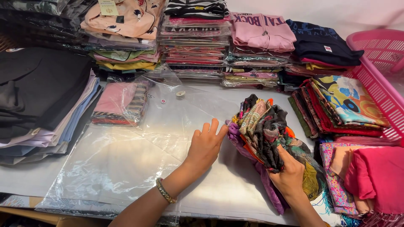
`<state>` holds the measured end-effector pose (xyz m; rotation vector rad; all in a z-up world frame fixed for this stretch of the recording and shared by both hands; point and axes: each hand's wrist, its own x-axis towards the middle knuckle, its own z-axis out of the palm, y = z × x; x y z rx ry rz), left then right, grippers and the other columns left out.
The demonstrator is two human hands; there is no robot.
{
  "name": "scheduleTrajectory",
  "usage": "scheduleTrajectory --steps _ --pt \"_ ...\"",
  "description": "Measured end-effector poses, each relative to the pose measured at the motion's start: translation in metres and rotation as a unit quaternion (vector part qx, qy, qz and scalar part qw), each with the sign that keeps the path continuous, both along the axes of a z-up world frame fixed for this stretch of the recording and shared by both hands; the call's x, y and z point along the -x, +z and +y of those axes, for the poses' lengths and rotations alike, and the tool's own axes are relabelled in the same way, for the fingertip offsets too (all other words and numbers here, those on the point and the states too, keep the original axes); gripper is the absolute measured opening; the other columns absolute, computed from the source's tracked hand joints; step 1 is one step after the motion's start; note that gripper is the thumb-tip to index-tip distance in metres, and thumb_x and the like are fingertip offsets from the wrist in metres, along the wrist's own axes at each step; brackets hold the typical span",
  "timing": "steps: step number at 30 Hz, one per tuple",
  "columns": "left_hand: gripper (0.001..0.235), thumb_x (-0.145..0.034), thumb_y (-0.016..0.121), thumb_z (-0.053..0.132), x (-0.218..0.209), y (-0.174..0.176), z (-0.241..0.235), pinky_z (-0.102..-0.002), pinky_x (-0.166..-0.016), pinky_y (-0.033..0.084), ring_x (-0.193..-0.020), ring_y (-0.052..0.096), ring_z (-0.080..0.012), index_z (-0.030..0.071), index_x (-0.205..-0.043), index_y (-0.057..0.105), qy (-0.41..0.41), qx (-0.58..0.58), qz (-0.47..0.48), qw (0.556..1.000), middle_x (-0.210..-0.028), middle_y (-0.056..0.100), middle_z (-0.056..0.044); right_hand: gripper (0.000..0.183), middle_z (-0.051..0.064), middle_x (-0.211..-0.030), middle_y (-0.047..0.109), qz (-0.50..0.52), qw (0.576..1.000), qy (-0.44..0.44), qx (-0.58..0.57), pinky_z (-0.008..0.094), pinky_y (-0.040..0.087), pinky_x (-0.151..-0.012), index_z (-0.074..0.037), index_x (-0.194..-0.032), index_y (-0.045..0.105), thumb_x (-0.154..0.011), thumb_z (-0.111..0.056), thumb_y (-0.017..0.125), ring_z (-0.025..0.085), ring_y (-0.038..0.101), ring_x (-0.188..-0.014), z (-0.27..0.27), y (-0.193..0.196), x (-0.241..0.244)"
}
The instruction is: The person folds a colorful patterned cloth and places it into a clear plastic bag. They press the bag to remove air and seal it, then place the packaged item on a stack. The person repeats this process with another colorful cloth.
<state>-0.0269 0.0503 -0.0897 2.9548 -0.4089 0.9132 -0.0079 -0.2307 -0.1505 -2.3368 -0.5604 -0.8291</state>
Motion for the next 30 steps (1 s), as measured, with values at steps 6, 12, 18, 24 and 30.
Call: scheduleTrajectory --steps 6,12,18,24,30 --pt "0.036 -0.088 0.067 0.002 -0.027 -0.028 0.009 -0.039 -0.069 0.051 -0.084 0.064 -0.0259 0.01 -0.123 0.061 -0.09 0.302 0.039 0.948 -0.083 0.066 -0.008 0.072 0.017 -0.097 0.075 0.016 0.997 -0.016 -0.074 0.035 0.057 -0.073 0.003 -0.134 0.062 -0.069 -0.014 0.087 0.027 0.076 -0.081 -0.006 -0.006 -0.006" --pt "0.027 -0.093 0.06 0.009 -0.043 -0.026 -0.001 -0.032 -0.062 0.052 -0.063 0.064 -0.0131 0.013 -0.115 0.074 -0.093 0.535 0.194 0.817 -0.075 0.074 -0.002 0.059 0.013 -0.095 0.076 0.014 0.987 -0.009 -0.161 0.028 0.055 -0.073 0.006 -0.125 0.065 -0.074 -0.013 0.087 0.016 0.074 -0.079 -0.011 -0.012 0.0" --pt "0.028 -0.095 0.062 0.005 -0.07 -0.061 0.0 -0.028 -0.084 0.047 -0.075 0.065 -0.0145 0.009 -0.117 0.078 -0.145 0.505 0.133 0.84 -0.077 0.08 -0.005 0.044 0.011 -0.087 0.076 0.011 0.983 -0.007 -0.182 0.029 0.055 -0.07 0.001 -0.115 0.07 -0.073 -0.005 0.082 0.019 0.073 -0.072 0.011 -0.002 0.018" --pt "0.031 -0.095 0.061 0.002 -0.07 -0.058 0.029 -0.028 -0.083 0.056 -0.094 0.076 -0.0163 0.006 -0.123 0.072 -0.093 0.571 0.203 0.79 -0.104 0.08 -0.008 0.081 0.016 -0.129 0.068 0.016 0.982 0.161 0.101 0.045 0.055 -0.092 -0.012 -0.132 0.063 -0.053 -0.004 0.08 0.037 0.068 -0.111 0.059 0.046 0.016" --pt "0.049 -0.092 0.059 0.002 -0.019 0.035 0.048 -0.041 -0.084 0.054 -0.095 0.07 -0.0321 0.019 -0.136 0.067 -0.031 0.332 0.257 0.907 -0.11 0.073 -0.015 0.094 0.009 -0.135 0.061 0.104 0.94 0.194 0.26 0.045 0.057 -0.083 -0.027 -0.143 0.054 -0.055 -0.007 0.082 0.036 0.068 -0.107 0.073 0.06 0.009"
